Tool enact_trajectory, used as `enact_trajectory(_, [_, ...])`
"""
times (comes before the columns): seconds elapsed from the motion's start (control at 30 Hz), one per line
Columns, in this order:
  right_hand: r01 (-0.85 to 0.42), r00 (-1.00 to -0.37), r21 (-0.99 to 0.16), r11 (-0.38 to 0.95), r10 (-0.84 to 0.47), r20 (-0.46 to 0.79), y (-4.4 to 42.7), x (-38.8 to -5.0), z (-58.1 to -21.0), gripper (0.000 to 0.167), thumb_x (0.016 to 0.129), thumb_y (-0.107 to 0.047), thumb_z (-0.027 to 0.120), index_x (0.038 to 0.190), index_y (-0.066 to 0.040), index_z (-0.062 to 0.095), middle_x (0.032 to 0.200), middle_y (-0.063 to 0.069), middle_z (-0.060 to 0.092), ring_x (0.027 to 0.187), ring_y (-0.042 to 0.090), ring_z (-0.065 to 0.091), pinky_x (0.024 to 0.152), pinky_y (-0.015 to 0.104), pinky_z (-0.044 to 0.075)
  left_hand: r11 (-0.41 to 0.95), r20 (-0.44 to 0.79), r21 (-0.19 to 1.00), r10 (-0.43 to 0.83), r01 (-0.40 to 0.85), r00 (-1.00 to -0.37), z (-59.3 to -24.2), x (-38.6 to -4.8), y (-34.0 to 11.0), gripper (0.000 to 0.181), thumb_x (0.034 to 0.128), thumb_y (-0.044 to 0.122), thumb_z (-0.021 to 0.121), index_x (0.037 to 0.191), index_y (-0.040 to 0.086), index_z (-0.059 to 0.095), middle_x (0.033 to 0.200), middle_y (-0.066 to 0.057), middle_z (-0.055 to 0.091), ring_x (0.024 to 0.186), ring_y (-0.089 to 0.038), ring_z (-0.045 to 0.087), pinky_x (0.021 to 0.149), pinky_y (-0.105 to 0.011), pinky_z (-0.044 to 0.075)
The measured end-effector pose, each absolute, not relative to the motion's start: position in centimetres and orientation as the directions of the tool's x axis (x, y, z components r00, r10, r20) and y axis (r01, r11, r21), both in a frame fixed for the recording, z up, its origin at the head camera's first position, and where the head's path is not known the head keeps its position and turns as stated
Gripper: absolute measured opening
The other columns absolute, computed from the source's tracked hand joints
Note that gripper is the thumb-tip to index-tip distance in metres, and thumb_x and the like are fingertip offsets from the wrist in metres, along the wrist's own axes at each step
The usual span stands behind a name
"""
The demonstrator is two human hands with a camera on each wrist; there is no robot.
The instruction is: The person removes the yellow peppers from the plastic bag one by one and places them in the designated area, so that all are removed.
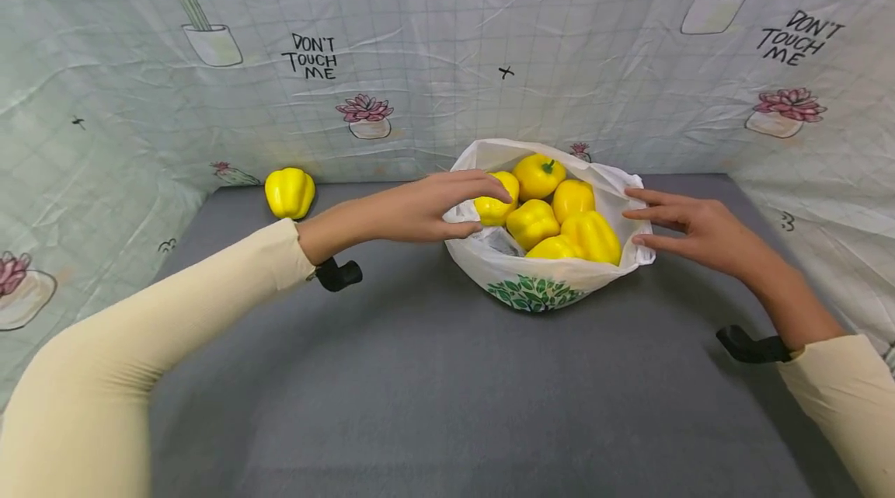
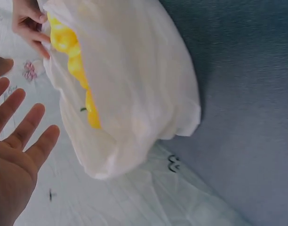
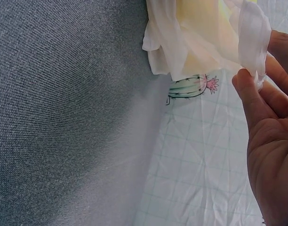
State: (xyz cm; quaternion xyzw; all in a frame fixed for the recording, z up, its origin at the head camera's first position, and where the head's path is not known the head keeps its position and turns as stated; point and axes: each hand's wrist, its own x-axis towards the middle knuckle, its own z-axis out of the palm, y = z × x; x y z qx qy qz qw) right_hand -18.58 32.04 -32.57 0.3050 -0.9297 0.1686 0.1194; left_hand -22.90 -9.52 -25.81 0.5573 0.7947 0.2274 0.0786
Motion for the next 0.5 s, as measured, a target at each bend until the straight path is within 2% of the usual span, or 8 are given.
enact_trajectory(0.1, [-0.596, -0.794, -0.232, 0.769, -0.520, 0.315, 31.9, -18.5, -32.6, 0.047, 0.081, -0.016, 0.086, 0.125, -0.016, 0.074, 0.147, 0.004, 0.057, 0.102, 0.009, 0.060, 0.076, 0.009, 0.039, 0.220, 0.115, 0.447, 0.947, 0.867, -0.300, -25.5, -23.4, -7.9, 0.041, 0.1016, 0.007, 0.058, 0.142, 0.010, 0.053, 0.147, -0.004, 0.051, 0.136, -0.012, 0.043, 0.115, -0.028, 0.035])
enact_trajectory(0.23, [-0.582, -0.804, -0.240, 0.777, -0.508, 0.308, 32.1, -18.3, -32.7, 0.047, 0.081, -0.018, 0.087, 0.126, -0.018, 0.074, 0.148, 0.003, 0.056, 0.105, 0.009, 0.059, 0.076, 0.008, 0.038, 0.189, 0.065, 0.443, 0.968, 0.876, -0.242, -25.3, -24.3, -5.8, 0.044, 0.1000, 0.004, 0.057, 0.143, 0.008, 0.053, 0.146, -0.003, 0.051, 0.138, -0.012, 0.042, 0.115, -0.024, 0.033])
enact_trajectory(0.4, [-0.579, -0.807, -0.250, 0.776, -0.505, 0.305, 32.1, -18.3, -32.7, 0.046, 0.081, -0.018, 0.086, 0.126, -0.018, 0.074, 0.148, 0.003, 0.056, 0.104, 0.009, 0.059, 0.076, 0.007, 0.038, 0.181, -0.021, 0.414, 0.982, 0.892, -0.189, -25.2, -25.7, -3.5, 0.051, 0.0952, 0.001, 0.065, 0.144, 0.009, 0.053, 0.146, -0.003, 0.052, 0.138, -0.014, 0.042, 0.115, -0.022, 0.032])
enact_trajectory(0.5, [-0.580, -0.807, -0.251, 0.775, -0.506, 0.305, 32.0, -18.4, -32.6, 0.046, 0.081, -0.018, 0.086, 0.126, -0.018, 0.074, 0.148, 0.004, 0.056, 0.103, 0.009, 0.059, 0.077, 0.006, 0.039, 0.169, -0.073, 0.426, 0.986, 0.889, -0.152, -25.3, -26.6, -2.3, 0.053, 0.0932, 0.002, 0.071, 0.143, 0.009, 0.055, 0.144, -0.003, 0.053, 0.136, -0.016, 0.044, 0.115, -0.026, 0.033])
